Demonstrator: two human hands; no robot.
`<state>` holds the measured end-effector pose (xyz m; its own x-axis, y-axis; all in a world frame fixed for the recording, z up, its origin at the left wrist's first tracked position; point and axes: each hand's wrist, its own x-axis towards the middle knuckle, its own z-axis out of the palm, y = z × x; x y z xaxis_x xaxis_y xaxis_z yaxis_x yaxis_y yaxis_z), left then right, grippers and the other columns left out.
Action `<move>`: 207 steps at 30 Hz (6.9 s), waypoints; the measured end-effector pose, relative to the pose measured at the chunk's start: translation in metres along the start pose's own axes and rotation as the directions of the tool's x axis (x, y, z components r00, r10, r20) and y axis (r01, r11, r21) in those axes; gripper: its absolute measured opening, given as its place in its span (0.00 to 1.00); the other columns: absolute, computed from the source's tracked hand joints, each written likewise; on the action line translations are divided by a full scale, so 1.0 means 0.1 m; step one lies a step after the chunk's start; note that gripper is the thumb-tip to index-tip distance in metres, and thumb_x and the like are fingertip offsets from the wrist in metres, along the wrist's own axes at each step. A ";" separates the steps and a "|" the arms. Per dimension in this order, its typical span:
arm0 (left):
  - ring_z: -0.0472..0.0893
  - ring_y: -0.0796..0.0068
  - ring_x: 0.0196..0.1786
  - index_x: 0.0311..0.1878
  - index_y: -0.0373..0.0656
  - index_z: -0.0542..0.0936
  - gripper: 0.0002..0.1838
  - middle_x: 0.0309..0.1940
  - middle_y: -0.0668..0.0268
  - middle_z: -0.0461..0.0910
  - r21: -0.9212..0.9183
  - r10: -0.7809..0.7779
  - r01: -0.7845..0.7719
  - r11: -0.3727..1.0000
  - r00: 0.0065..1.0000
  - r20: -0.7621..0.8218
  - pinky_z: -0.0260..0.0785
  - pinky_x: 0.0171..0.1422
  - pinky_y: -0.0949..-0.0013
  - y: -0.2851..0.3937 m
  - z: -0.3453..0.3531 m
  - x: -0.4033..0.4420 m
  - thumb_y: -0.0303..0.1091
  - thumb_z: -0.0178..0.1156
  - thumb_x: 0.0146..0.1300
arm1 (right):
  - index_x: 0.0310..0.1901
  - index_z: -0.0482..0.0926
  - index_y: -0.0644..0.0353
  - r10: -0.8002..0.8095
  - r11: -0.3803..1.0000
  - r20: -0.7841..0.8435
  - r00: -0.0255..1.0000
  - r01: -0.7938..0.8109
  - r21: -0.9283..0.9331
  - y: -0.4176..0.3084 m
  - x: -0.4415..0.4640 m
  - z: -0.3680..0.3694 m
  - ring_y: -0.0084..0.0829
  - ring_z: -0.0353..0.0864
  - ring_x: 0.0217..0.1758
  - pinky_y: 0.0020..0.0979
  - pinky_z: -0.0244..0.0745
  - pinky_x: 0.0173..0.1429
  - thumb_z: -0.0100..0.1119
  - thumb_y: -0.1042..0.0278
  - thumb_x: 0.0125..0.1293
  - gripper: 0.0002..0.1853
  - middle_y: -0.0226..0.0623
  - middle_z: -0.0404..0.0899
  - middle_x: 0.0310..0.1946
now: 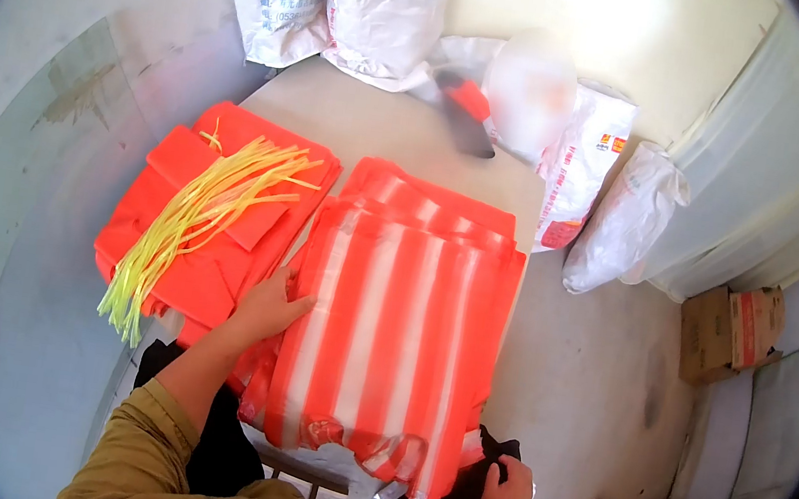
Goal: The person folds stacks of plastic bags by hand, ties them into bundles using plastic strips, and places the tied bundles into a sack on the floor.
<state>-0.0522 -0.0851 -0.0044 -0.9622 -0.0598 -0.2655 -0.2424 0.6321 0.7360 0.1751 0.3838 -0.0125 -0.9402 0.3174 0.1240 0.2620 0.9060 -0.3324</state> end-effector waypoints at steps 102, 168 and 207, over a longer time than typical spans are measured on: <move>0.75 0.84 0.42 0.70 0.40 0.77 0.25 0.41 0.72 0.80 -0.398 0.277 0.001 0.918 0.715 0.642 0.72 0.47 0.74 -0.48 -0.31 -1.20 0.26 0.63 0.70 | 0.50 0.86 0.61 0.081 0.997 0.019 0.997 -0.081 0.001 0.21 0.02 0.02 0.43 0.86 0.53 0.37 0.78 0.61 0.59 0.61 0.72 0.14 0.43 0.88 0.48; 0.84 0.55 0.46 0.43 0.40 0.80 0.11 0.51 0.58 0.83 0.293 0.758 -0.789 0.541 0.608 0.236 0.78 0.46 0.54 -0.04 0.21 -0.78 0.33 0.68 0.59 | 0.47 0.82 0.58 -0.609 0.787 0.009 0.793 0.603 0.129 -1.91 -0.03 0.53 0.54 0.72 0.69 0.46 0.74 0.69 0.62 0.85 0.54 0.18 0.46 0.72 0.68; 0.82 0.53 0.49 0.46 0.40 0.86 0.13 0.43 0.57 0.86 -0.182 0.720 -0.697 0.694 0.660 0.217 0.76 0.53 0.56 0.27 0.62 -0.79 0.22 0.62 0.57 | 0.74 0.66 0.59 0.121 0.558 0.165 0.979 -0.205 0.804 -1.23 0.41 0.41 0.32 0.71 0.72 0.36 0.65 0.76 0.43 0.59 0.84 0.23 0.38 0.71 0.69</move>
<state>0.0255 -0.0154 -0.0024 -0.7824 0.5828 0.2195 0.4798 0.3393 0.8091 0.0951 0.2738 -0.0045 -0.9244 0.3745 -0.0730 0.1634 0.2156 -0.9627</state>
